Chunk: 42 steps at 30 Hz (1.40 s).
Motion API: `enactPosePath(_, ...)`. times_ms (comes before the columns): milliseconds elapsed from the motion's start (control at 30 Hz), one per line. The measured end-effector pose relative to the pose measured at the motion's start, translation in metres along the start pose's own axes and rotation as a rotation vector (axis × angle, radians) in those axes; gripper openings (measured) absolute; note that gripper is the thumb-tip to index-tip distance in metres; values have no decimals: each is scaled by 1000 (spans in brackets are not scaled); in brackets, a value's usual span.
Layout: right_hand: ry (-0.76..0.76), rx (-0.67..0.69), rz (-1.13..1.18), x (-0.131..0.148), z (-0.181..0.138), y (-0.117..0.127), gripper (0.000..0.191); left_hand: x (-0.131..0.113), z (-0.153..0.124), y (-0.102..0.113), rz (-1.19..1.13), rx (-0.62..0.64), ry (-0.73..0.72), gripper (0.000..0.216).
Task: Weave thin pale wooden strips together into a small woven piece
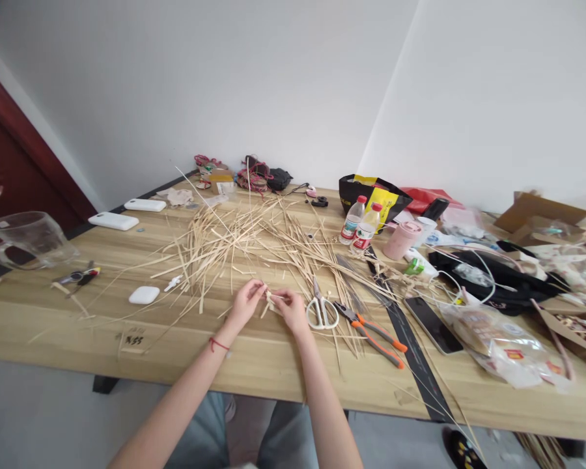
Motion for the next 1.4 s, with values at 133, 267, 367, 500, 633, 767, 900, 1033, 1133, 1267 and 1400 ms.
enactPosePath(133, 51, -46, -35, 4, 1, 3, 31, 0, -1, -1, 40, 10, -6, 25)
enactPosePath(267, 44, -40, -28, 5, 1, 3, 33, -3, -2, -2, 68, 12, -14, 24)
enactPosePath(367, 26, -4, -33, 5, 0, 2, 35, -7, -4, -2, 87, 1, -27, 23)
enactPosePath(500, 11, 18, -41, 5, 0, 5, 36, -9, -6, -2, 122, -17, -22, 21)
enactPosePath(633, 1, 25, -20, 4, 1, 7, 39, -8, -6, -4, 162, 0, -13, 22)
enactPosePath(767, -16, 30, 50, 2, 1, 5, 39, -8, -7, -5, 162, -11, -29, 21)
enactPosePath(900, -25, 11, 135, 0, 2, 4, 36, -7, -7, -7, 132, 4, -29, 21)
enactPosePath(1033, -23, -12, 208, 1, 1, 4, 35, -9, -6, -8, 60, -1, -27, 23)
enactPosePath(1133, -28, -17, 240, 2, 1, 4, 34, -11, -5, -8, 0, -37, -23, 24)
enactPosePath(1267, -27, -3, 212, 3, 0, 3, 35, -11, -5, -6, -22, -47, -22, 25)
enactPosePath(1400, -10, 54, 117, 4, 1, 2, 40, -8, -5, -5, 26, -31, -45, 22)
Point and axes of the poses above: each hand's wrist, its own z-axis towards the middle knuckle, its own y-axis out of the back of the hand, x = y × z, the point moved 5 cm from there along z, towards the middle knuckle, and after that the axes turned 7 degrees about x, right-handed, at the moved point
